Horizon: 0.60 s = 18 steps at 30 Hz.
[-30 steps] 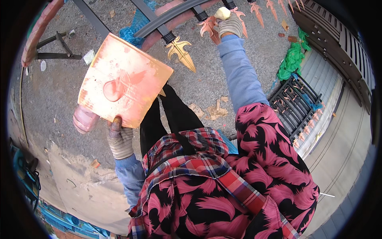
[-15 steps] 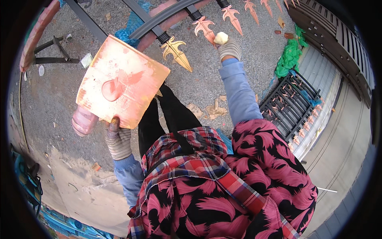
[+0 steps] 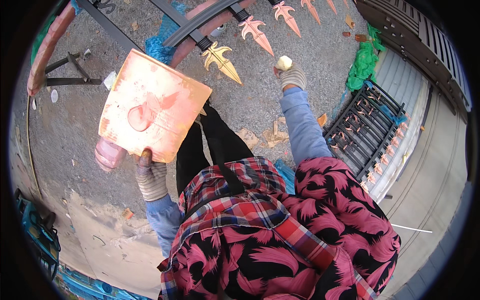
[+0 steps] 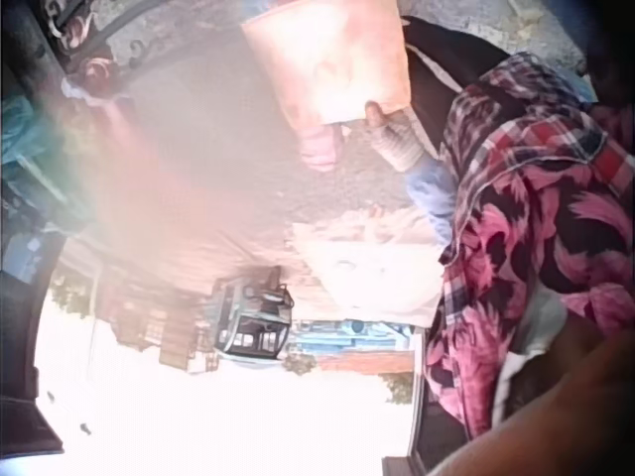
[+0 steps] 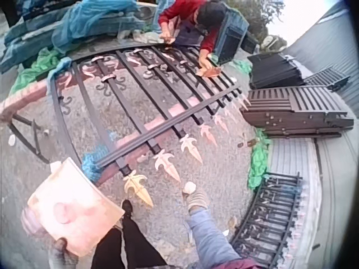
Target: The person applies paint to metal spearhead decorations attached to a gate using a sponge and a paint tray. They repeatedly dip the sponge into the paint and rub it onto each spearhead in sequence.
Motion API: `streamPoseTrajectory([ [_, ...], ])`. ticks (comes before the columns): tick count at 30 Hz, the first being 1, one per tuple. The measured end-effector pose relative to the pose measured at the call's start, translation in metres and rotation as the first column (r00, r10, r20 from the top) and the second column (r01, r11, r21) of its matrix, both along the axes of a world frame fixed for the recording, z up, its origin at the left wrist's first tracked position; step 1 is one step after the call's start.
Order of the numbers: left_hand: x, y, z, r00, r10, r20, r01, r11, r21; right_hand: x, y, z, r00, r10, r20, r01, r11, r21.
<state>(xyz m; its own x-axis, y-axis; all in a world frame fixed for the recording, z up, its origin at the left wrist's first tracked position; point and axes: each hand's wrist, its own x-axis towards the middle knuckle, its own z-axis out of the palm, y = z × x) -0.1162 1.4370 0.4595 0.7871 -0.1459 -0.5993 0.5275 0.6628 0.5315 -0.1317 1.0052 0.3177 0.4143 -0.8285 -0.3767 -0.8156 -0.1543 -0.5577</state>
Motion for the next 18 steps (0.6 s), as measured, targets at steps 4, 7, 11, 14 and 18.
streamPoseTrajectory([
  [4, -0.011, 0.024, -0.009, 0.991, 0.108, -0.076, -0.104, 0.993, 0.063, 0.015, 0.044, 0.046, 0.945, 0.32, -0.07, -0.323, 0.946, -0.027],
  [7, -0.008, 0.028, -0.013, 0.994, 0.079, -0.076, -0.074, 0.995, 0.066, 0.025, 0.061, 0.021, 0.929, 0.213, 0.303, -0.217, 0.976, -0.02],
  [11, -0.01, 0.04, -0.012, 0.995, 0.078, -0.067, -0.075, 0.996, 0.048, 0.074, 0.129, 0.066, 0.822, 0.568, 0.052, -0.54, 0.804, -0.25],
  [14, -0.014, 0.043, -0.015, 0.99, 0.107, -0.088, -0.098, 0.991, 0.095, 0.108, 0.155, 0.073, 0.669, 0.693, -0.27, -0.743, 0.629, -0.229],
  [18, -0.014, 0.039, -0.012, 0.992, 0.108, -0.065, -0.102, 0.991, 0.089, 0.123, 0.147, 0.052, 0.705, 0.606, -0.368, -0.707, 0.641, -0.298],
])
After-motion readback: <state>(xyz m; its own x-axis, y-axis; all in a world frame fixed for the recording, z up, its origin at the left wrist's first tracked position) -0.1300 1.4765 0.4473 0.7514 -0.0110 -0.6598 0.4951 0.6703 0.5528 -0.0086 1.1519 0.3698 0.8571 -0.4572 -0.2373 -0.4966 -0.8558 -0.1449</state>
